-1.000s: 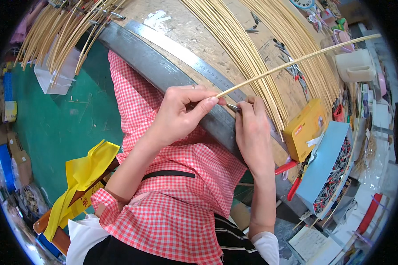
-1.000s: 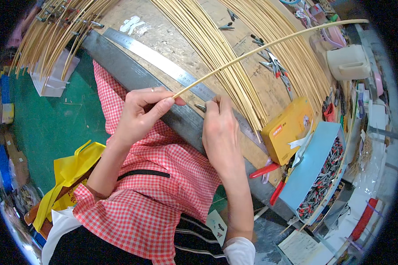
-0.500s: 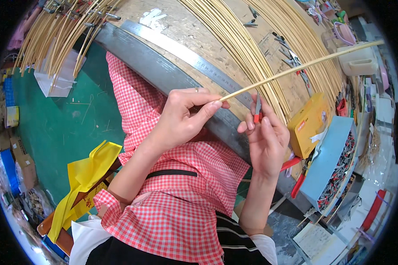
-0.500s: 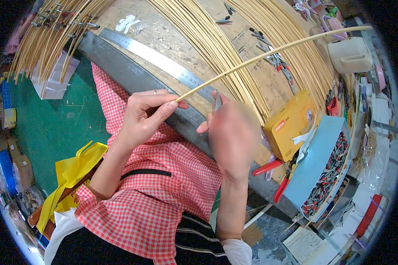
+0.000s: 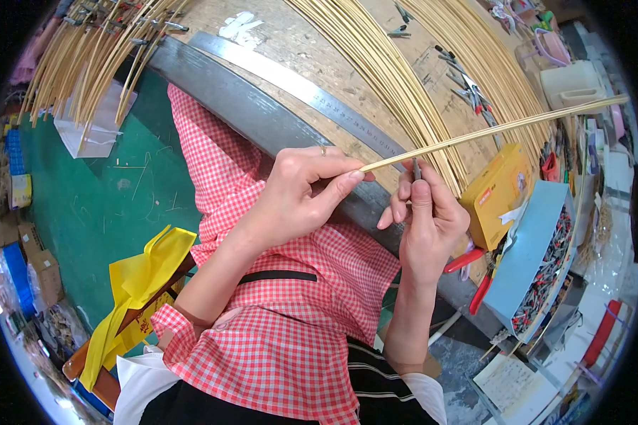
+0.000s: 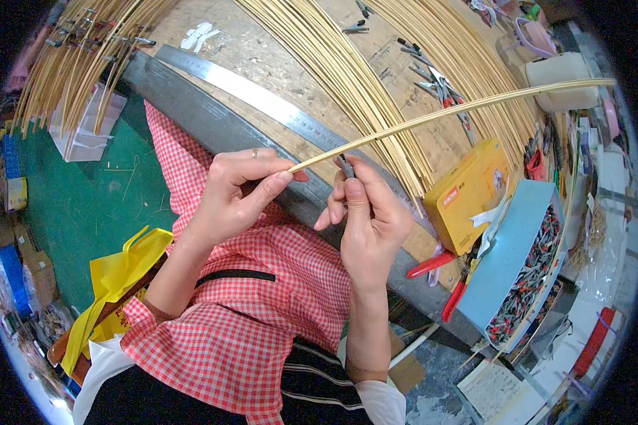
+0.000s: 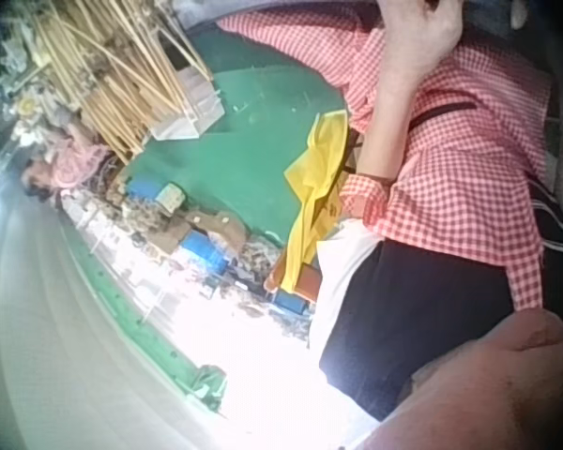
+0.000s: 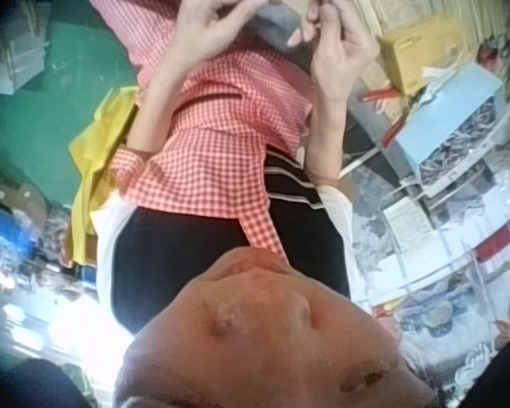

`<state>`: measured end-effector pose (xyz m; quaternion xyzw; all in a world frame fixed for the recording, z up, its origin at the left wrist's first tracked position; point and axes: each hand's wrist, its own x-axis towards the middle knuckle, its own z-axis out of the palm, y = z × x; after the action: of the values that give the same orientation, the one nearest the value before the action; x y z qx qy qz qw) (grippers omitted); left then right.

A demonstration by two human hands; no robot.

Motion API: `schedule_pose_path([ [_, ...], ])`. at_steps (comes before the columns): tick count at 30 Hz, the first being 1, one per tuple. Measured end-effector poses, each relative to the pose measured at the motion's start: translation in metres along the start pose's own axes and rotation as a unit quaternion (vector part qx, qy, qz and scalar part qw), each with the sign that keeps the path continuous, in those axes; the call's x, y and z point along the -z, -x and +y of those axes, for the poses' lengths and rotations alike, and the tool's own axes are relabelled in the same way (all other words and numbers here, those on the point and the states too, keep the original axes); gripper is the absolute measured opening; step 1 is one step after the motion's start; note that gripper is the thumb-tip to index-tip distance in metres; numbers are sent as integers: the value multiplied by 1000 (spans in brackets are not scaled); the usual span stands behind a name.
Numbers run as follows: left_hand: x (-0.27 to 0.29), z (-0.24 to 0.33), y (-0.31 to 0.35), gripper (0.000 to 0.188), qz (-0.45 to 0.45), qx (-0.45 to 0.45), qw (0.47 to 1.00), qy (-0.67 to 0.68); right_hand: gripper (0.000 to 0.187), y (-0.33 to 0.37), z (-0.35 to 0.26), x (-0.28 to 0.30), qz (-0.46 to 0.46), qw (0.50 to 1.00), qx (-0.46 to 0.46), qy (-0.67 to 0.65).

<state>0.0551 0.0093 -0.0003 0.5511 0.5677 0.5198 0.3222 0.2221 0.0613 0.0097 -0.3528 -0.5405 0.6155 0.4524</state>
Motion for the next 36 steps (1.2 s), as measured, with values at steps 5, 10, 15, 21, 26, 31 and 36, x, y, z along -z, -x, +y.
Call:
schedule_pose_path([
  [5, -1, -1, 1, 14, -10, 5, 1000, -8, 23, 1, -2, -4, 0, 1000, -6, 29],
  [10, -2, -3, 1, 14, -10, -2, 1000, -4, 24, 2, -2, -4, -3, 999, -17, 38],
  [15, 2, -9, -1, 15, -38, -11, 999, 25, 26, -4, -3, 4, -2, 993, 53, 108],
  [21, 25, -15, -5, 18, -171, 37, 981, 78, 22, -19, -16, 32, 32, 988, 73, -136],
  [26, 30, -12, -6, 29, -100, 5, 991, 90, 13, -8, -11, 15, 21, 994, 47, -102],
  [31, 36, 21, -7, 32, -20, -96, 995, -28, 10, 15, 6, -28, -38, 998, -7, -45],
  [36, 23, 37, 1, 25, 6, -155, 984, -90, 15, 29, 29, -54, -78, 994, 72, 18],
])
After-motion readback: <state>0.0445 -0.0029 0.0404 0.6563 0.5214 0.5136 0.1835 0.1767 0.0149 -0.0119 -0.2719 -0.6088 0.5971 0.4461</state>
